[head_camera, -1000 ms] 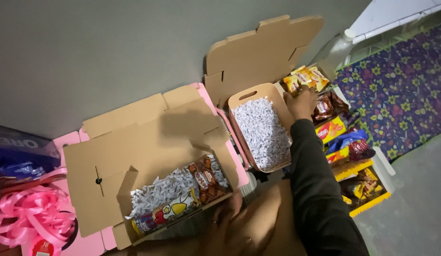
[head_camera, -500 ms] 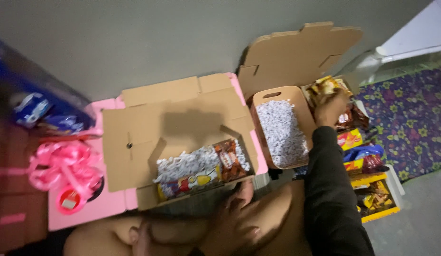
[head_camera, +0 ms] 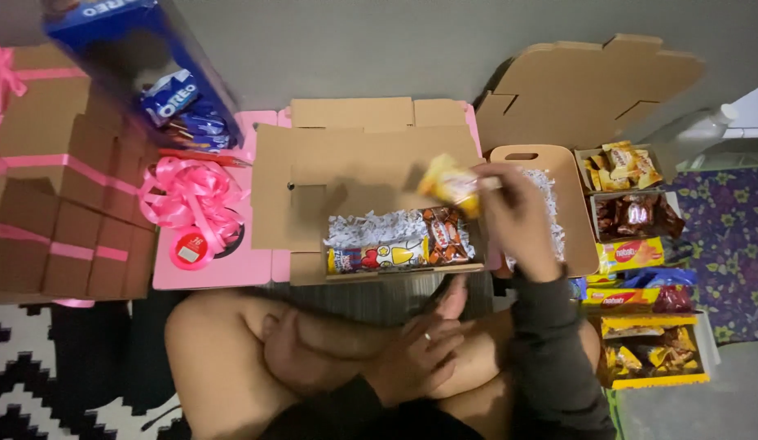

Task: Packing a gift box with shredded paper and snacks, then closing the box and preparing ribbon for decoration.

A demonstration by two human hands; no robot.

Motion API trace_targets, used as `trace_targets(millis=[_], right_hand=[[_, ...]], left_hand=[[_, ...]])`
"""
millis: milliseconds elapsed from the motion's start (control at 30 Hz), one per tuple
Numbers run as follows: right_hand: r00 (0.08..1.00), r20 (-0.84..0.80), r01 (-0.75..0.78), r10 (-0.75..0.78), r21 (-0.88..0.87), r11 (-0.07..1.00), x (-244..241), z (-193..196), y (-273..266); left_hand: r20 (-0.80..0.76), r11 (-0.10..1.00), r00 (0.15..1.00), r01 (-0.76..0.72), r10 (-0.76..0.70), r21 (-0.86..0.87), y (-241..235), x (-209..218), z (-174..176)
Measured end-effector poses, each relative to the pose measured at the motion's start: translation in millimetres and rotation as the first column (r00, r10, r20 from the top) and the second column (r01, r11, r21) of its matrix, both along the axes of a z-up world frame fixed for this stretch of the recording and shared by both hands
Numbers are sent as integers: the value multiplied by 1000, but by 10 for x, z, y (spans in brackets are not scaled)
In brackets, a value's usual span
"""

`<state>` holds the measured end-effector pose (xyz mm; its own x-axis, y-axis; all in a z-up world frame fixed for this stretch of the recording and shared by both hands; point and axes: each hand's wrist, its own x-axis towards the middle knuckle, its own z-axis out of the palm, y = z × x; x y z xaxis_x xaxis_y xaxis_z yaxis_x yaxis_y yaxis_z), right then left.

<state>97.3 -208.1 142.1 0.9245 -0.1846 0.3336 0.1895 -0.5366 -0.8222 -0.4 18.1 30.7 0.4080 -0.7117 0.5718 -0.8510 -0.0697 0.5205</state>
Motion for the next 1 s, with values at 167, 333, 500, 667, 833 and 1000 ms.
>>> trace_targets(millis=[167,333,500,667,833,1000], right_hand=[[972,83,-206,222,-164,965,54,194,758],[952,-15,-306,307,-125,944,98,152,963],[936,-77,-349,343,-82,934,151,-94,952],[955,-101,-296,278,-274,915,218,-145,952],[956,-140,-293,259,-367,883,230,-253,920],[965,102,-217,243,-216,952,250,-124,803]], left_hand=[[2,969,993,-115,119,-219,314,117,472],[-73,727,790,-592,609,-347,563,232,588],[-109,518,538,-838,836,-172,849,676,349],[-417,727,710,-670,568,-150,847,1201,813],[-627,838,661,-545,412,-24,675,1313,889],[-712,863,631,-500,308,-69,742,1383,525]])
